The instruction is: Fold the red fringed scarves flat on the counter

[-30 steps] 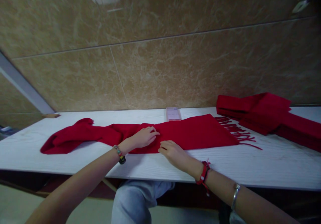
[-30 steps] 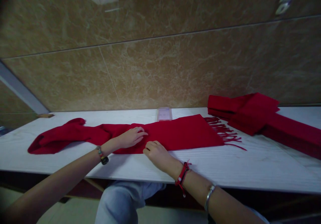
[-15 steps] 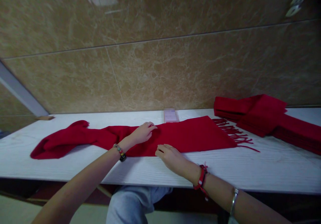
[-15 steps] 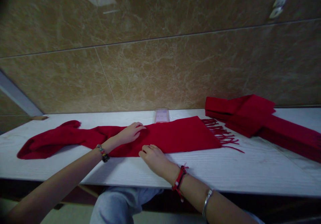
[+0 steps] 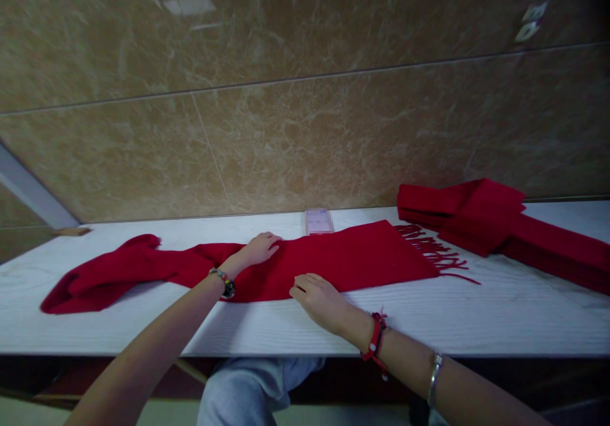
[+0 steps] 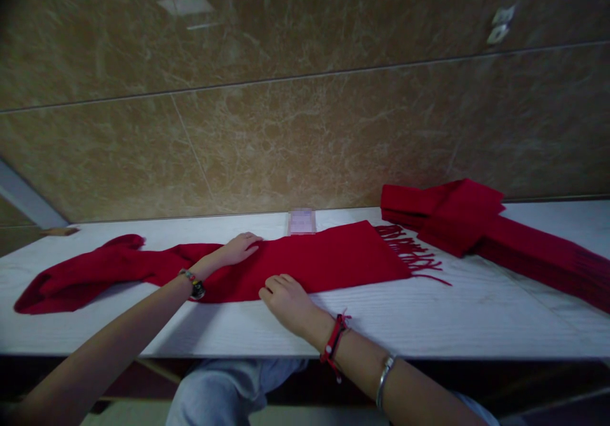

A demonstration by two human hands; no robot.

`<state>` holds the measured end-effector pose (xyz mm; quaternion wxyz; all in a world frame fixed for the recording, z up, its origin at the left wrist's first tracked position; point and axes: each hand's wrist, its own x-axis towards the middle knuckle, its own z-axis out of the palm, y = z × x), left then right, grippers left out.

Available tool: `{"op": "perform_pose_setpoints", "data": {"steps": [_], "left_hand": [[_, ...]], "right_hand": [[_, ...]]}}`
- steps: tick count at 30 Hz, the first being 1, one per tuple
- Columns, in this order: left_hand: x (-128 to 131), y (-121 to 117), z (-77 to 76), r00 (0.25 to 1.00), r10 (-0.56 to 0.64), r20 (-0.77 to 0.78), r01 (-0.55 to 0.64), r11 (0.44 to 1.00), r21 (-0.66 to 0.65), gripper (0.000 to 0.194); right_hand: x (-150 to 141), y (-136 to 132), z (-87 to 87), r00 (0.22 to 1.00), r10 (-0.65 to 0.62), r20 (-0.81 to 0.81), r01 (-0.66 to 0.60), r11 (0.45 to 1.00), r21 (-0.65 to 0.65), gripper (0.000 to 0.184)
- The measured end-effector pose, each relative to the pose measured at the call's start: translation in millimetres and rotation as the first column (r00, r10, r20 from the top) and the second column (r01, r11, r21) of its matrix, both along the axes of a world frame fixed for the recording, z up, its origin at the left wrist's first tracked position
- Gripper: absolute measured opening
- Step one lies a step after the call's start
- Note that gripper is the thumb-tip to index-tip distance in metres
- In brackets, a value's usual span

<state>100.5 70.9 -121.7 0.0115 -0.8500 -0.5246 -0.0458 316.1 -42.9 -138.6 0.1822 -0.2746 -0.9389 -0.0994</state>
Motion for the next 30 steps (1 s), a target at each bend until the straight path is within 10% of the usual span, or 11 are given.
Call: {"op": "perform_pose_setpoints", "data": {"steps": [14, 30], "left_hand": [[14, 55, 23.1, 0.981, -0.097, 0.166, 0.15, 0.925, -0.349, 0.029], [36, 55, 15.2, 0.923, -0.079, 0.377, 0.227, 0.902, -0.367, 0.023]], "right_hand": [[-15, -14, 15.9, 0.992, -0.006, 0.126, -0.017, 0.983, 0.182, 0.01], [-22, -23, 14.6, 0.967, -0.17, 0.188, 0.151, 0.982, 0.113, 0.011]]}}
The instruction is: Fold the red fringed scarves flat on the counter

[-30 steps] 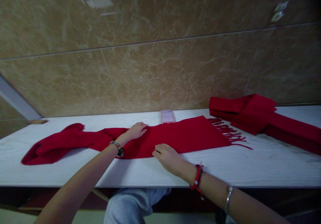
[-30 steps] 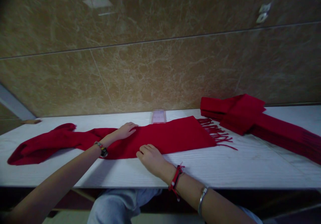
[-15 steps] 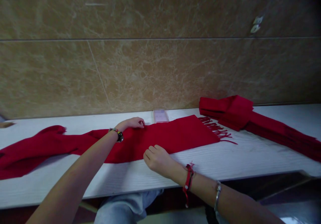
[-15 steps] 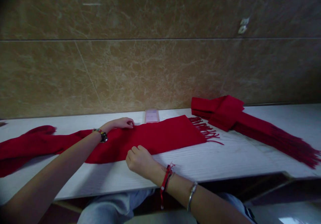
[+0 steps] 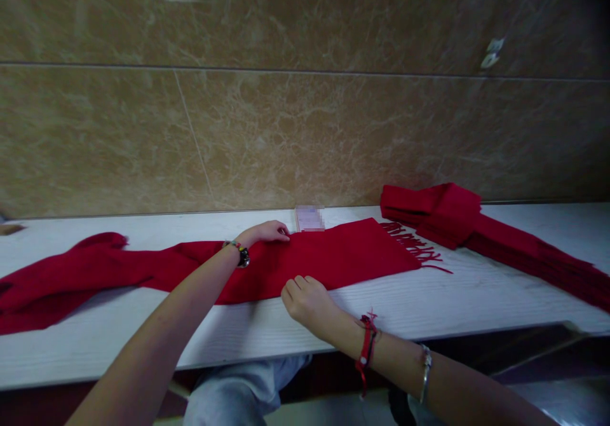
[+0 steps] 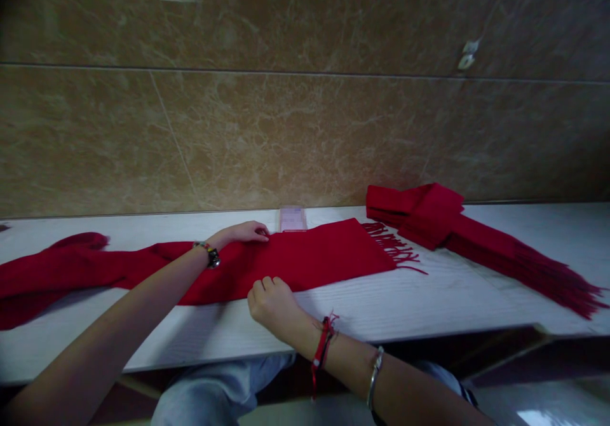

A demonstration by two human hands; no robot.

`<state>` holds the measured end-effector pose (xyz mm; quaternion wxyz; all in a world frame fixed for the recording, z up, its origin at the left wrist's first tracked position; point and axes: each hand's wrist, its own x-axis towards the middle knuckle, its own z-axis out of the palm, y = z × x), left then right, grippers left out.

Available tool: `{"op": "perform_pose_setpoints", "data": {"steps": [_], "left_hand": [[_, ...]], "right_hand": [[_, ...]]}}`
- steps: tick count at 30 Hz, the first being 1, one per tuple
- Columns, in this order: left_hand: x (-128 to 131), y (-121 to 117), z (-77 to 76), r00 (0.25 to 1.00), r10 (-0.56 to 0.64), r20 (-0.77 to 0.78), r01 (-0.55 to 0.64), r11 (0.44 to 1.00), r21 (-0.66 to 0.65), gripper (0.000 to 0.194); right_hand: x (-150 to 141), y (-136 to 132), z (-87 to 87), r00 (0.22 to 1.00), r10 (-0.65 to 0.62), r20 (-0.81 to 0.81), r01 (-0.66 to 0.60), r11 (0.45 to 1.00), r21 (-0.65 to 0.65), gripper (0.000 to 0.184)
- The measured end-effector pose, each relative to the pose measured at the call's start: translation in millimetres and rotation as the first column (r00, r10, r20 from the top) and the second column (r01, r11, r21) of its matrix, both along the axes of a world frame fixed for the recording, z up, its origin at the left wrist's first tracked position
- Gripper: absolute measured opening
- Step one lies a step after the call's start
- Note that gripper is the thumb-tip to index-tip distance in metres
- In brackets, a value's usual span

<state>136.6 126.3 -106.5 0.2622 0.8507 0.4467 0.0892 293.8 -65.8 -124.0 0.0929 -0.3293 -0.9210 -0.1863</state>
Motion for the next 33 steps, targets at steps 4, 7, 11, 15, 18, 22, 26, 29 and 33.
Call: {"op": "perform_pose_setpoints", "data": {"steps": [4, 7, 11, 15, 18, 22, 26, 29, 33], "left_hand": [[8, 0, -0.3, 0.998, 0.037, 0.055, -0.036, 0.999, -0.029, 0.024], [8, 0, 0.7, 0.991, 0.082, 0.101, -0.076, 0.995, -0.06, 0.026], [5, -1, 7.1, 0.972, 0.151, 0.179, -0.134, 0.986, -0.104, 0.03], [11, -2, 25.1, 0.935, 0.198, 0.293, -0.174, 0.979, -0.108, 0.034], [28, 1, 46.0, 0.904, 0.206, 0.376, -0.181, 0.978, -0.099, 0.036], [66, 9, 74.2, 0.88, 0.17, 0.444, -0.143, 0.985, -0.094, 0.034], [115, 20, 88.2, 0.874, 0.134, 0.467, -0.101, 0.99, -0.095, 0.03], [155, 31, 84.8, 0.881, 0.107, 0.46, -0.076, 0.993, -0.087, 0.026], [204, 46, 65.2, 0.904, 0.08, 0.419, -0.058, 0.996, -0.064, 0.021]], "right_hand": [[3, 0, -0.8, 1.0, -0.029, 0.013, 0.029, 1.0, -0.002, 0.008], [5, -1, -0.2, 0.999, -0.029, 0.032, 0.029, 1.0, -0.007, 0.008], [9, 0, 7.1, 0.999, -0.025, 0.033, 0.025, 1.0, 0.007, 0.009], [22, 2, 26.5, 0.998, -0.052, -0.024, 0.054, 0.994, 0.091, 0.01], [40, 4, 46.7, 0.997, -0.073, -0.041, 0.079, 0.982, 0.174, 0.012], [75, 7, 72.8, 0.992, -0.12, -0.023, 0.122, 0.962, 0.245, 0.018], [124, 12, 88.5, 0.981, -0.191, 0.013, 0.179, 0.939, 0.295, 0.021], [165, 17, 87.3, 0.969, -0.238, 0.058, 0.208, 0.925, 0.319, 0.023], [214, 26, 66.3, 0.955, -0.28, 0.093, 0.244, 0.927, 0.286, 0.023]]}}
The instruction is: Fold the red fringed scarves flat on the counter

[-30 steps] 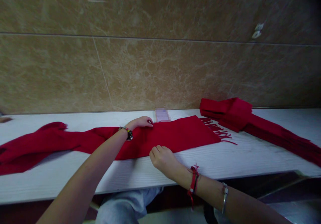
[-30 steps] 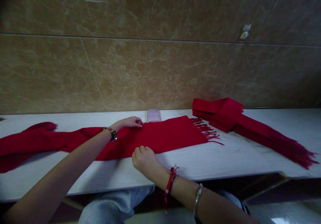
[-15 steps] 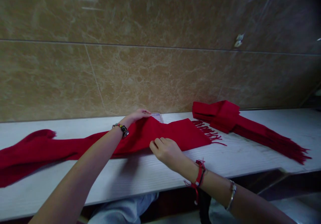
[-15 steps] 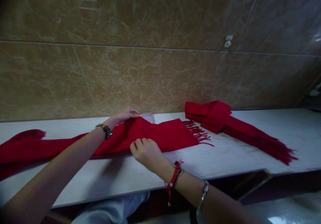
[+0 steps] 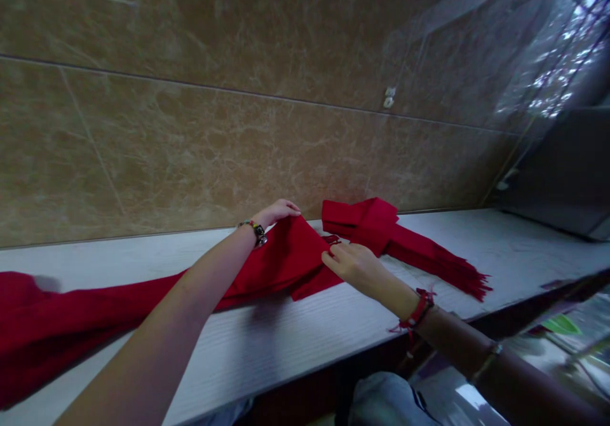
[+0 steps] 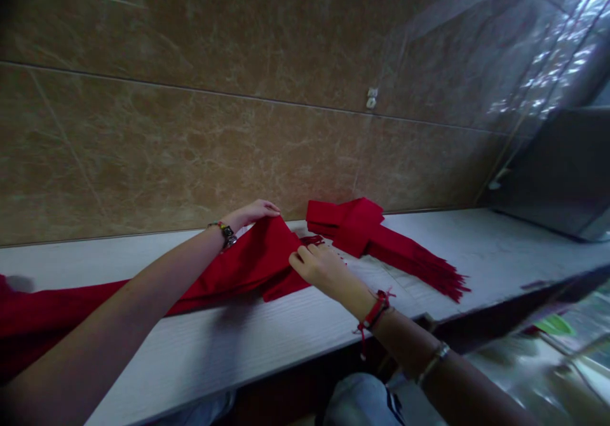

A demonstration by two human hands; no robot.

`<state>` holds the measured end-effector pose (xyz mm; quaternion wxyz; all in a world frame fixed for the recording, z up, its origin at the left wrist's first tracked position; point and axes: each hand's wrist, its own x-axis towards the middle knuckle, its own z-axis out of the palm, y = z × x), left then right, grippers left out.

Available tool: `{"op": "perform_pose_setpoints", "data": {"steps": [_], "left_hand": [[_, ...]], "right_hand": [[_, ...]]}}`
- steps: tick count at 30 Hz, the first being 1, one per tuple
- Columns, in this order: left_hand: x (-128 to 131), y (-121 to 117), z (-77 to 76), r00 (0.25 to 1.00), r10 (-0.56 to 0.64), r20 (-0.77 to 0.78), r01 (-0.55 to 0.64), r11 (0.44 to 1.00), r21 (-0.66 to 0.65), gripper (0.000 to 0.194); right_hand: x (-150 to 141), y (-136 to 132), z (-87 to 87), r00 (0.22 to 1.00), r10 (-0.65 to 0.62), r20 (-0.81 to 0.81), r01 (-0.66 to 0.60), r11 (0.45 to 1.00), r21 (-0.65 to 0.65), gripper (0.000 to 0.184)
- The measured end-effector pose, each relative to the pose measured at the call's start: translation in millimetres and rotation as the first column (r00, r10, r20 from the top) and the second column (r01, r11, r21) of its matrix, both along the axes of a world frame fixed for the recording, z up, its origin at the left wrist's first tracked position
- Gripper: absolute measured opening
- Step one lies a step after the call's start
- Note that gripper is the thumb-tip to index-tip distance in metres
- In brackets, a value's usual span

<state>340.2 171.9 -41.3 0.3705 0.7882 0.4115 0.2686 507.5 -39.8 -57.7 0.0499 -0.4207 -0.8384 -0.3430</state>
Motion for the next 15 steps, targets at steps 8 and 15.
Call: {"op": "perform_pose_setpoints", "data": {"steps": [8, 15], "left_hand": [[61, 18, -49.6, 0.99, 0.014, -0.143, -0.002, 0.997, 0.079, 0.02], [73, 19, -70.2, 0.959, 0.039, -0.282, 0.01, 0.985, 0.17, 0.02]], "right_hand": [[47, 14, -48.8, 0.998, -0.063, -0.009, 0.061, 0.986, -0.155, 0.015], [57, 16, -62.4, 0.995, -0.09, -0.037, 0.078, 0.967, -0.242, 0.016]]}}
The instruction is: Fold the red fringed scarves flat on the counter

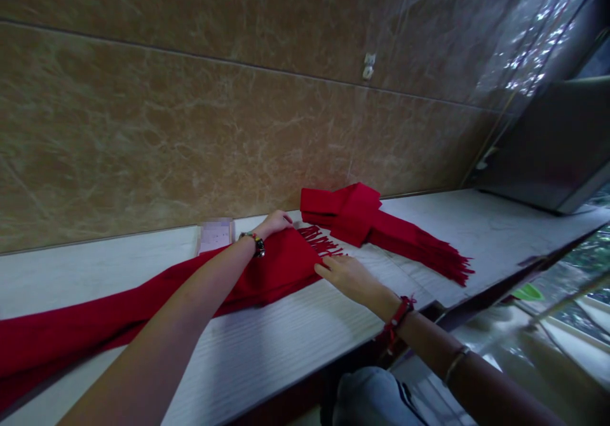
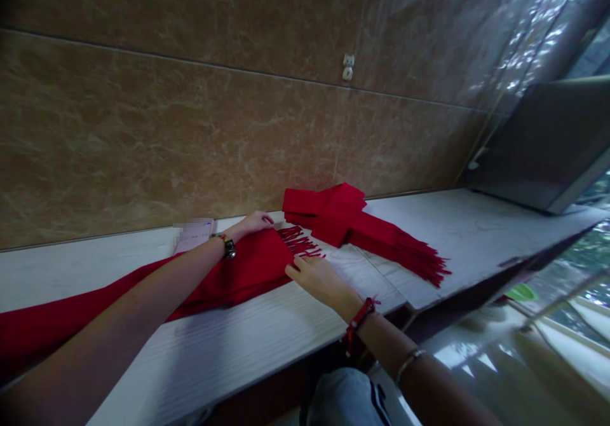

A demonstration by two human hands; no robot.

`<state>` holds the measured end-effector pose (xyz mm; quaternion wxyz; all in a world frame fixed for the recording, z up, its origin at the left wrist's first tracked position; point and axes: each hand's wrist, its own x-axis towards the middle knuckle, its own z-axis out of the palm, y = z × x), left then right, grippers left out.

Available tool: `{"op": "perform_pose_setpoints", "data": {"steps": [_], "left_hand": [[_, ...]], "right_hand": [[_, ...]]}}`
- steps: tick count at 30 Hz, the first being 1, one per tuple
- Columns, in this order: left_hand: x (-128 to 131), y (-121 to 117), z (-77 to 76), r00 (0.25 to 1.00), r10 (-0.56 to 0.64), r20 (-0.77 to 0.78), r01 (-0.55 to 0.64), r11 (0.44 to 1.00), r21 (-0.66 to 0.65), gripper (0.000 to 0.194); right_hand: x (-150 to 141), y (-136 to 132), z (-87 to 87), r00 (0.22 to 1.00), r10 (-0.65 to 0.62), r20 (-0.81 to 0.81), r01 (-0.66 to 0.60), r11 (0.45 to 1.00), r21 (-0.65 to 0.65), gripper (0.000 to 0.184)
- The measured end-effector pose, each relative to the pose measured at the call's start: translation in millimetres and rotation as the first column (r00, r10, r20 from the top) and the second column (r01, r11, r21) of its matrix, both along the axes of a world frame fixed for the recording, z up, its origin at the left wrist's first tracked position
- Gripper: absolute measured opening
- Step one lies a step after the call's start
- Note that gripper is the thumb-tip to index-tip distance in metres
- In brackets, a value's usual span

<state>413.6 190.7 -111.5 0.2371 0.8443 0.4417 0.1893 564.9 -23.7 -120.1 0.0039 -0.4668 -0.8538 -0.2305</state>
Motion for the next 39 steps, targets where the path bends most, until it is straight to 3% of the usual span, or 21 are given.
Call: {"op": "perform_pose_setpoints", "data": {"steps": [3, 6, 10, 14, 17, 21, 26, 31, 39], "left_hand": [[-4, -13, 4.6, 1.0, -0.003, -0.018, 0.005, 0.995, 0.098, 0.029], [-21, -40, 12.9, 1.0, -0.024, -0.014, 0.026, 0.973, 0.23, 0.036], [-69, -100, 16.3, 0.99, -0.083, -0.112, 0.128, 0.862, 0.491, 0.035], [-129, -163, 9.4, 0.949, -0.146, -0.28, 0.26, 0.863, 0.433, 0.035], [-160, -189, 2.5, 0.893, -0.157, -0.422, 0.336, 0.858, 0.39, 0.036], [-175, -192, -5.5, 0.863, -0.121, -0.49, 0.355, 0.836, 0.418, 0.032], [-178, -183, -10.3, 0.862, -0.172, -0.476, 0.389, 0.827, 0.406, 0.033], [-186, -183, -8.6, 0.88, -0.171, -0.442, 0.366, 0.838, 0.405, 0.041], [-179, -190, -8.2, 0.859, 0.016, -0.512, 0.276, 0.827, 0.489, 0.042]], "right_hand": [[2, 0, -3.4, 0.999, 0.018, -0.039, -0.017, 1.0, 0.017, 0.016], [2, 1, -6.5, 0.996, 0.035, -0.084, -0.031, 0.998, 0.05, 0.016], [1, 5, -5.9, 0.994, 0.055, -0.089, -0.049, 0.996, 0.073, 0.018], [-7, 5, 6.7, 0.997, 0.074, -0.031, -0.074, 0.997, 0.009, 0.015], [-25, -1, 20.9, 0.993, 0.117, -0.023, -0.118, 0.992, -0.033, 0.015], [-60, -10, 30.7, 0.974, 0.211, -0.081, -0.218, 0.972, -0.088, 0.02], [-88, -7, 21.2, 0.954, 0.261, -0.147, -0.278, 0.954, -0.109, 0.024], [-87, -1, 13.1, 0.945, 0.246, -0.218, -0.273, 0.956, -0.107, 0.024], [-77, -2, 7.4, 0.902, 0.277, -0.331, -0.321, 0.943, -0.088, 0.026]]}}
